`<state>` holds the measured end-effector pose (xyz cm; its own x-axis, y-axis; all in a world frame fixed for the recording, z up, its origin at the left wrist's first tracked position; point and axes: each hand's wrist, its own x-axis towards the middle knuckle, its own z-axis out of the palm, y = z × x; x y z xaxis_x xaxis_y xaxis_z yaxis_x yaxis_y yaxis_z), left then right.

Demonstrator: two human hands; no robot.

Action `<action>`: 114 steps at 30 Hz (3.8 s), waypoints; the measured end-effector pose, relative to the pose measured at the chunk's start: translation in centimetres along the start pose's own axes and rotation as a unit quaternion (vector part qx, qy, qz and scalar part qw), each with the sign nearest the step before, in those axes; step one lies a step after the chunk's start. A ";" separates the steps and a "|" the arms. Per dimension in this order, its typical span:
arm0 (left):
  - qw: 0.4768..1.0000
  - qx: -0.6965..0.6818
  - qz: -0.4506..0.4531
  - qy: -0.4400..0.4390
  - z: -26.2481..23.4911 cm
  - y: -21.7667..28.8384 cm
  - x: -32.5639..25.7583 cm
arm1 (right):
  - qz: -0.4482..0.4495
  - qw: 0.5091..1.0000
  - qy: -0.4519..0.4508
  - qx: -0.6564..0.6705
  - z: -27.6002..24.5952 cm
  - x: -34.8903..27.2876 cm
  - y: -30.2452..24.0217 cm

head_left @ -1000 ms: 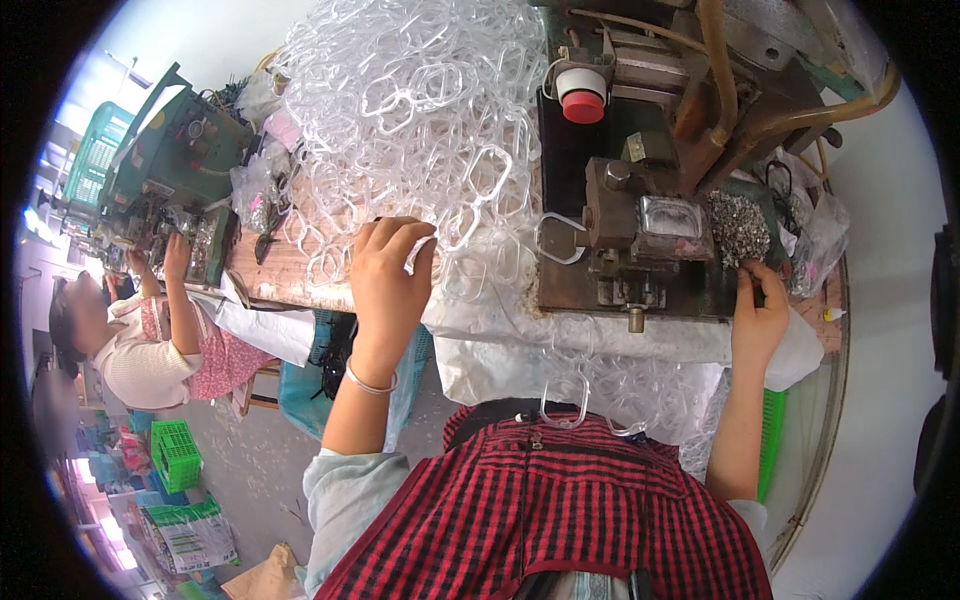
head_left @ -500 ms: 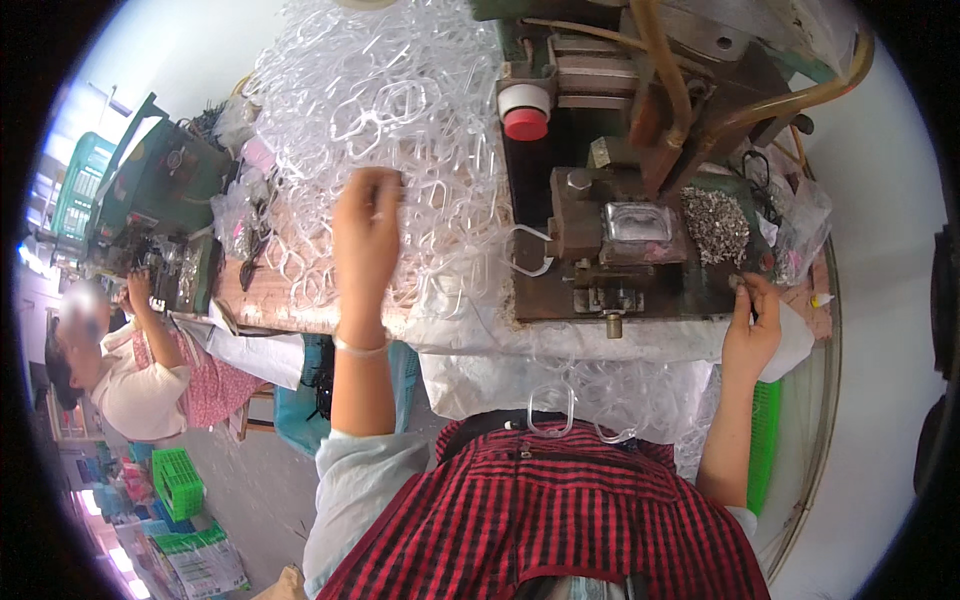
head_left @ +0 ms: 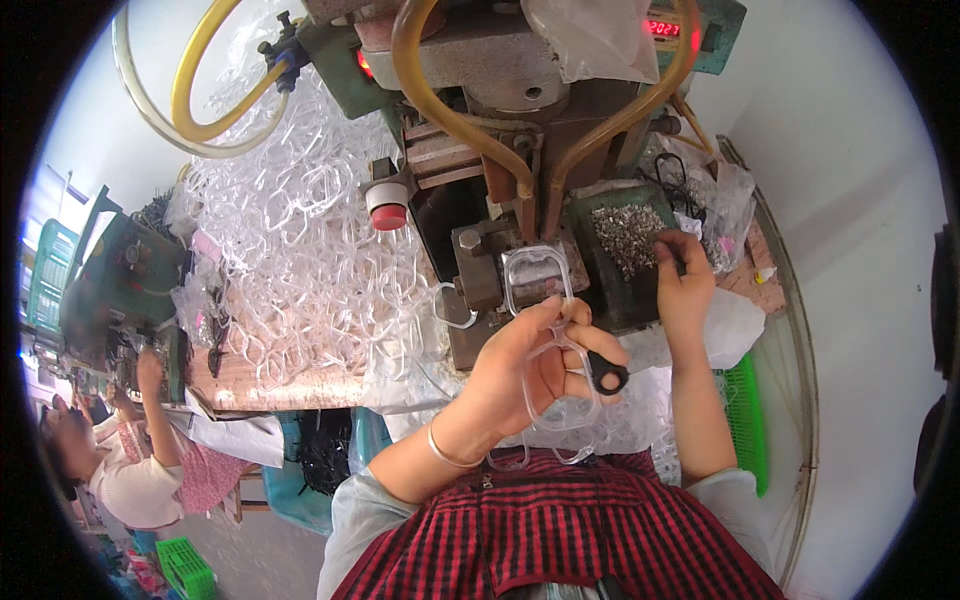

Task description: The person places a sheet of bubble wrap on the workbench, then repeatedly picks up clear plastic frames and small metal components, inserts them into a press machine, and removes the assembled units. The person handles the parts one at a time and places the finished assemblies on the work surface.

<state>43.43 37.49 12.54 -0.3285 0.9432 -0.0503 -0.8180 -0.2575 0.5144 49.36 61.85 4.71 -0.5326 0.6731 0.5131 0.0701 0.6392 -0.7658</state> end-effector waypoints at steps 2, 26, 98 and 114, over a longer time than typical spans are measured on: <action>1.000 0.000 0.008 -0.003 -0.3 -0.2 0.3 | 0.036 0.999 -0.011 0.026 -0.4 1.0 -0.3; 0.441 0.776 0.230 0.387 -6.3 8.3 -12.6 | 0.193 0.929 -0.157 0.274 2.5 1.9 0.1; 0.407 0.804 0.434 0.014 -2.2 1.5 -3.0 | -0.105 0.943 -0.122 -0.291 -1.0 -2.4 1.9; 0.064 0.817 0.411 0.400 -10.5 21.0 -7.3 | -0.034 0.979 -0.064 -0.190 -2.1 -1.7 1.6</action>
<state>23.70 23.03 14.72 -0.3979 0.2715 0.8763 0.5571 0.8304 -0.0044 52.11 62.52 3.47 -0.6467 0.5875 0.4864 0.3260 0.7894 -0.5201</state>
